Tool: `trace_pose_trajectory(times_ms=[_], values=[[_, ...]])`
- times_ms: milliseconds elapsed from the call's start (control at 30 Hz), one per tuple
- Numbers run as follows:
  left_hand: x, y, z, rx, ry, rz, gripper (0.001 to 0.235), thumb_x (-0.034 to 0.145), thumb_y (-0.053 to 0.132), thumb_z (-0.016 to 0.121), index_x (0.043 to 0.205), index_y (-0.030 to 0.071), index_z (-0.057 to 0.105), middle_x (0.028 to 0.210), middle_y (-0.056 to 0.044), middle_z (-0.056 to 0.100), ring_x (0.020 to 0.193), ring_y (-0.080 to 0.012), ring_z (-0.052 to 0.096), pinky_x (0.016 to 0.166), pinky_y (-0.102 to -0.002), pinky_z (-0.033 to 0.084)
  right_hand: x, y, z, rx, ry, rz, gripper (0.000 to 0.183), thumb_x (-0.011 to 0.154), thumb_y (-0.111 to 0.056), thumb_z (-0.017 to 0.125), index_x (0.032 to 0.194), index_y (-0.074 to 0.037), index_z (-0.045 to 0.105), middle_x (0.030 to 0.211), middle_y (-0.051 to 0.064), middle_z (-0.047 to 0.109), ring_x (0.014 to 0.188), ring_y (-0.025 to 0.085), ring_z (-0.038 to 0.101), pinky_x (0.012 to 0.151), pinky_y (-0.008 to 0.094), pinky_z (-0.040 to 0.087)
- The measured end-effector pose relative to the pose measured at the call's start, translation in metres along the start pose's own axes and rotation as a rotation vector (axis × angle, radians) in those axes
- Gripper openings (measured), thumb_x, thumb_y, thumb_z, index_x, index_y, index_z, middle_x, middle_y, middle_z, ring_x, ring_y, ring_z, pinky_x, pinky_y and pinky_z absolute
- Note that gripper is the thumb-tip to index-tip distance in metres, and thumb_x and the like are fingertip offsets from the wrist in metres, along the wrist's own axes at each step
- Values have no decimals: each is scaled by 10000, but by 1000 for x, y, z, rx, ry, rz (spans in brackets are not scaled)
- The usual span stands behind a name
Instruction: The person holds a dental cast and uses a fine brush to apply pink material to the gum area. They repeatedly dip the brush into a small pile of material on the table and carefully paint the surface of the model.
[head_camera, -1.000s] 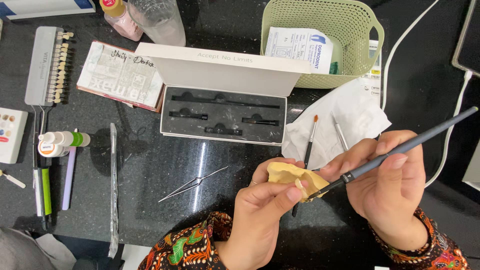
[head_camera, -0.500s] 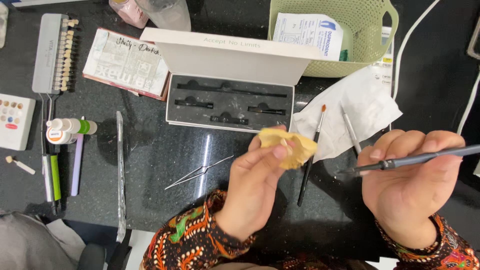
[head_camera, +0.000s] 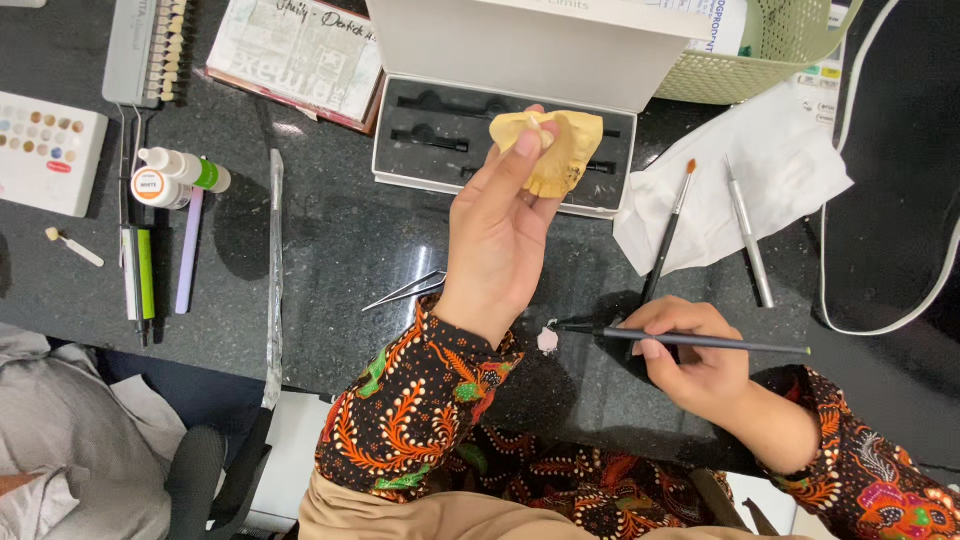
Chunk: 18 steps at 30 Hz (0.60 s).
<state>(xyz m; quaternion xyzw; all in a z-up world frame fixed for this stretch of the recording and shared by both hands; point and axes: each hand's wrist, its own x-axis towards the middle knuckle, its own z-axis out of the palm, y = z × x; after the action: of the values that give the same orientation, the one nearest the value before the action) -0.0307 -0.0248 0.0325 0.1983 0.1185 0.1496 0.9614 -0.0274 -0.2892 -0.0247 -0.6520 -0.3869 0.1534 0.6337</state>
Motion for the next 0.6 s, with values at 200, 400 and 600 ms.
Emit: trace_pose_trajectory(times_ms=[200,400,600], values=[[2,-6,-4,-7,-10,-28,371,1034,168,693,1348,-13,619,1295,-53,657,1283,-175,600,1150,-357,467,-1,5,2,99,39,133,169,1009,-1,601,1147,-22,505,1115,196,692,884,134,658,806,291,582],[1,-6,-3,-7,-4,-32,386,1027,170,700,1358,-12,616,1312,-51,650,1291,-172,595,1153,-353,461,-4,9,-1,76,29,205,166,1003,-13,601,1142,-15,509,1136,191,693,903,128,649,824,292,576],[-1,-6,-2,-3,-7,-45,390,1034,177,693,1365,-11,611,1330,-53,643,1306,-175,585,1163,-357,453,-2,7,-2,84,15,271,164,984,10,595,1122,-17,511,1140,179,682,902,124,640,819,281,562]])
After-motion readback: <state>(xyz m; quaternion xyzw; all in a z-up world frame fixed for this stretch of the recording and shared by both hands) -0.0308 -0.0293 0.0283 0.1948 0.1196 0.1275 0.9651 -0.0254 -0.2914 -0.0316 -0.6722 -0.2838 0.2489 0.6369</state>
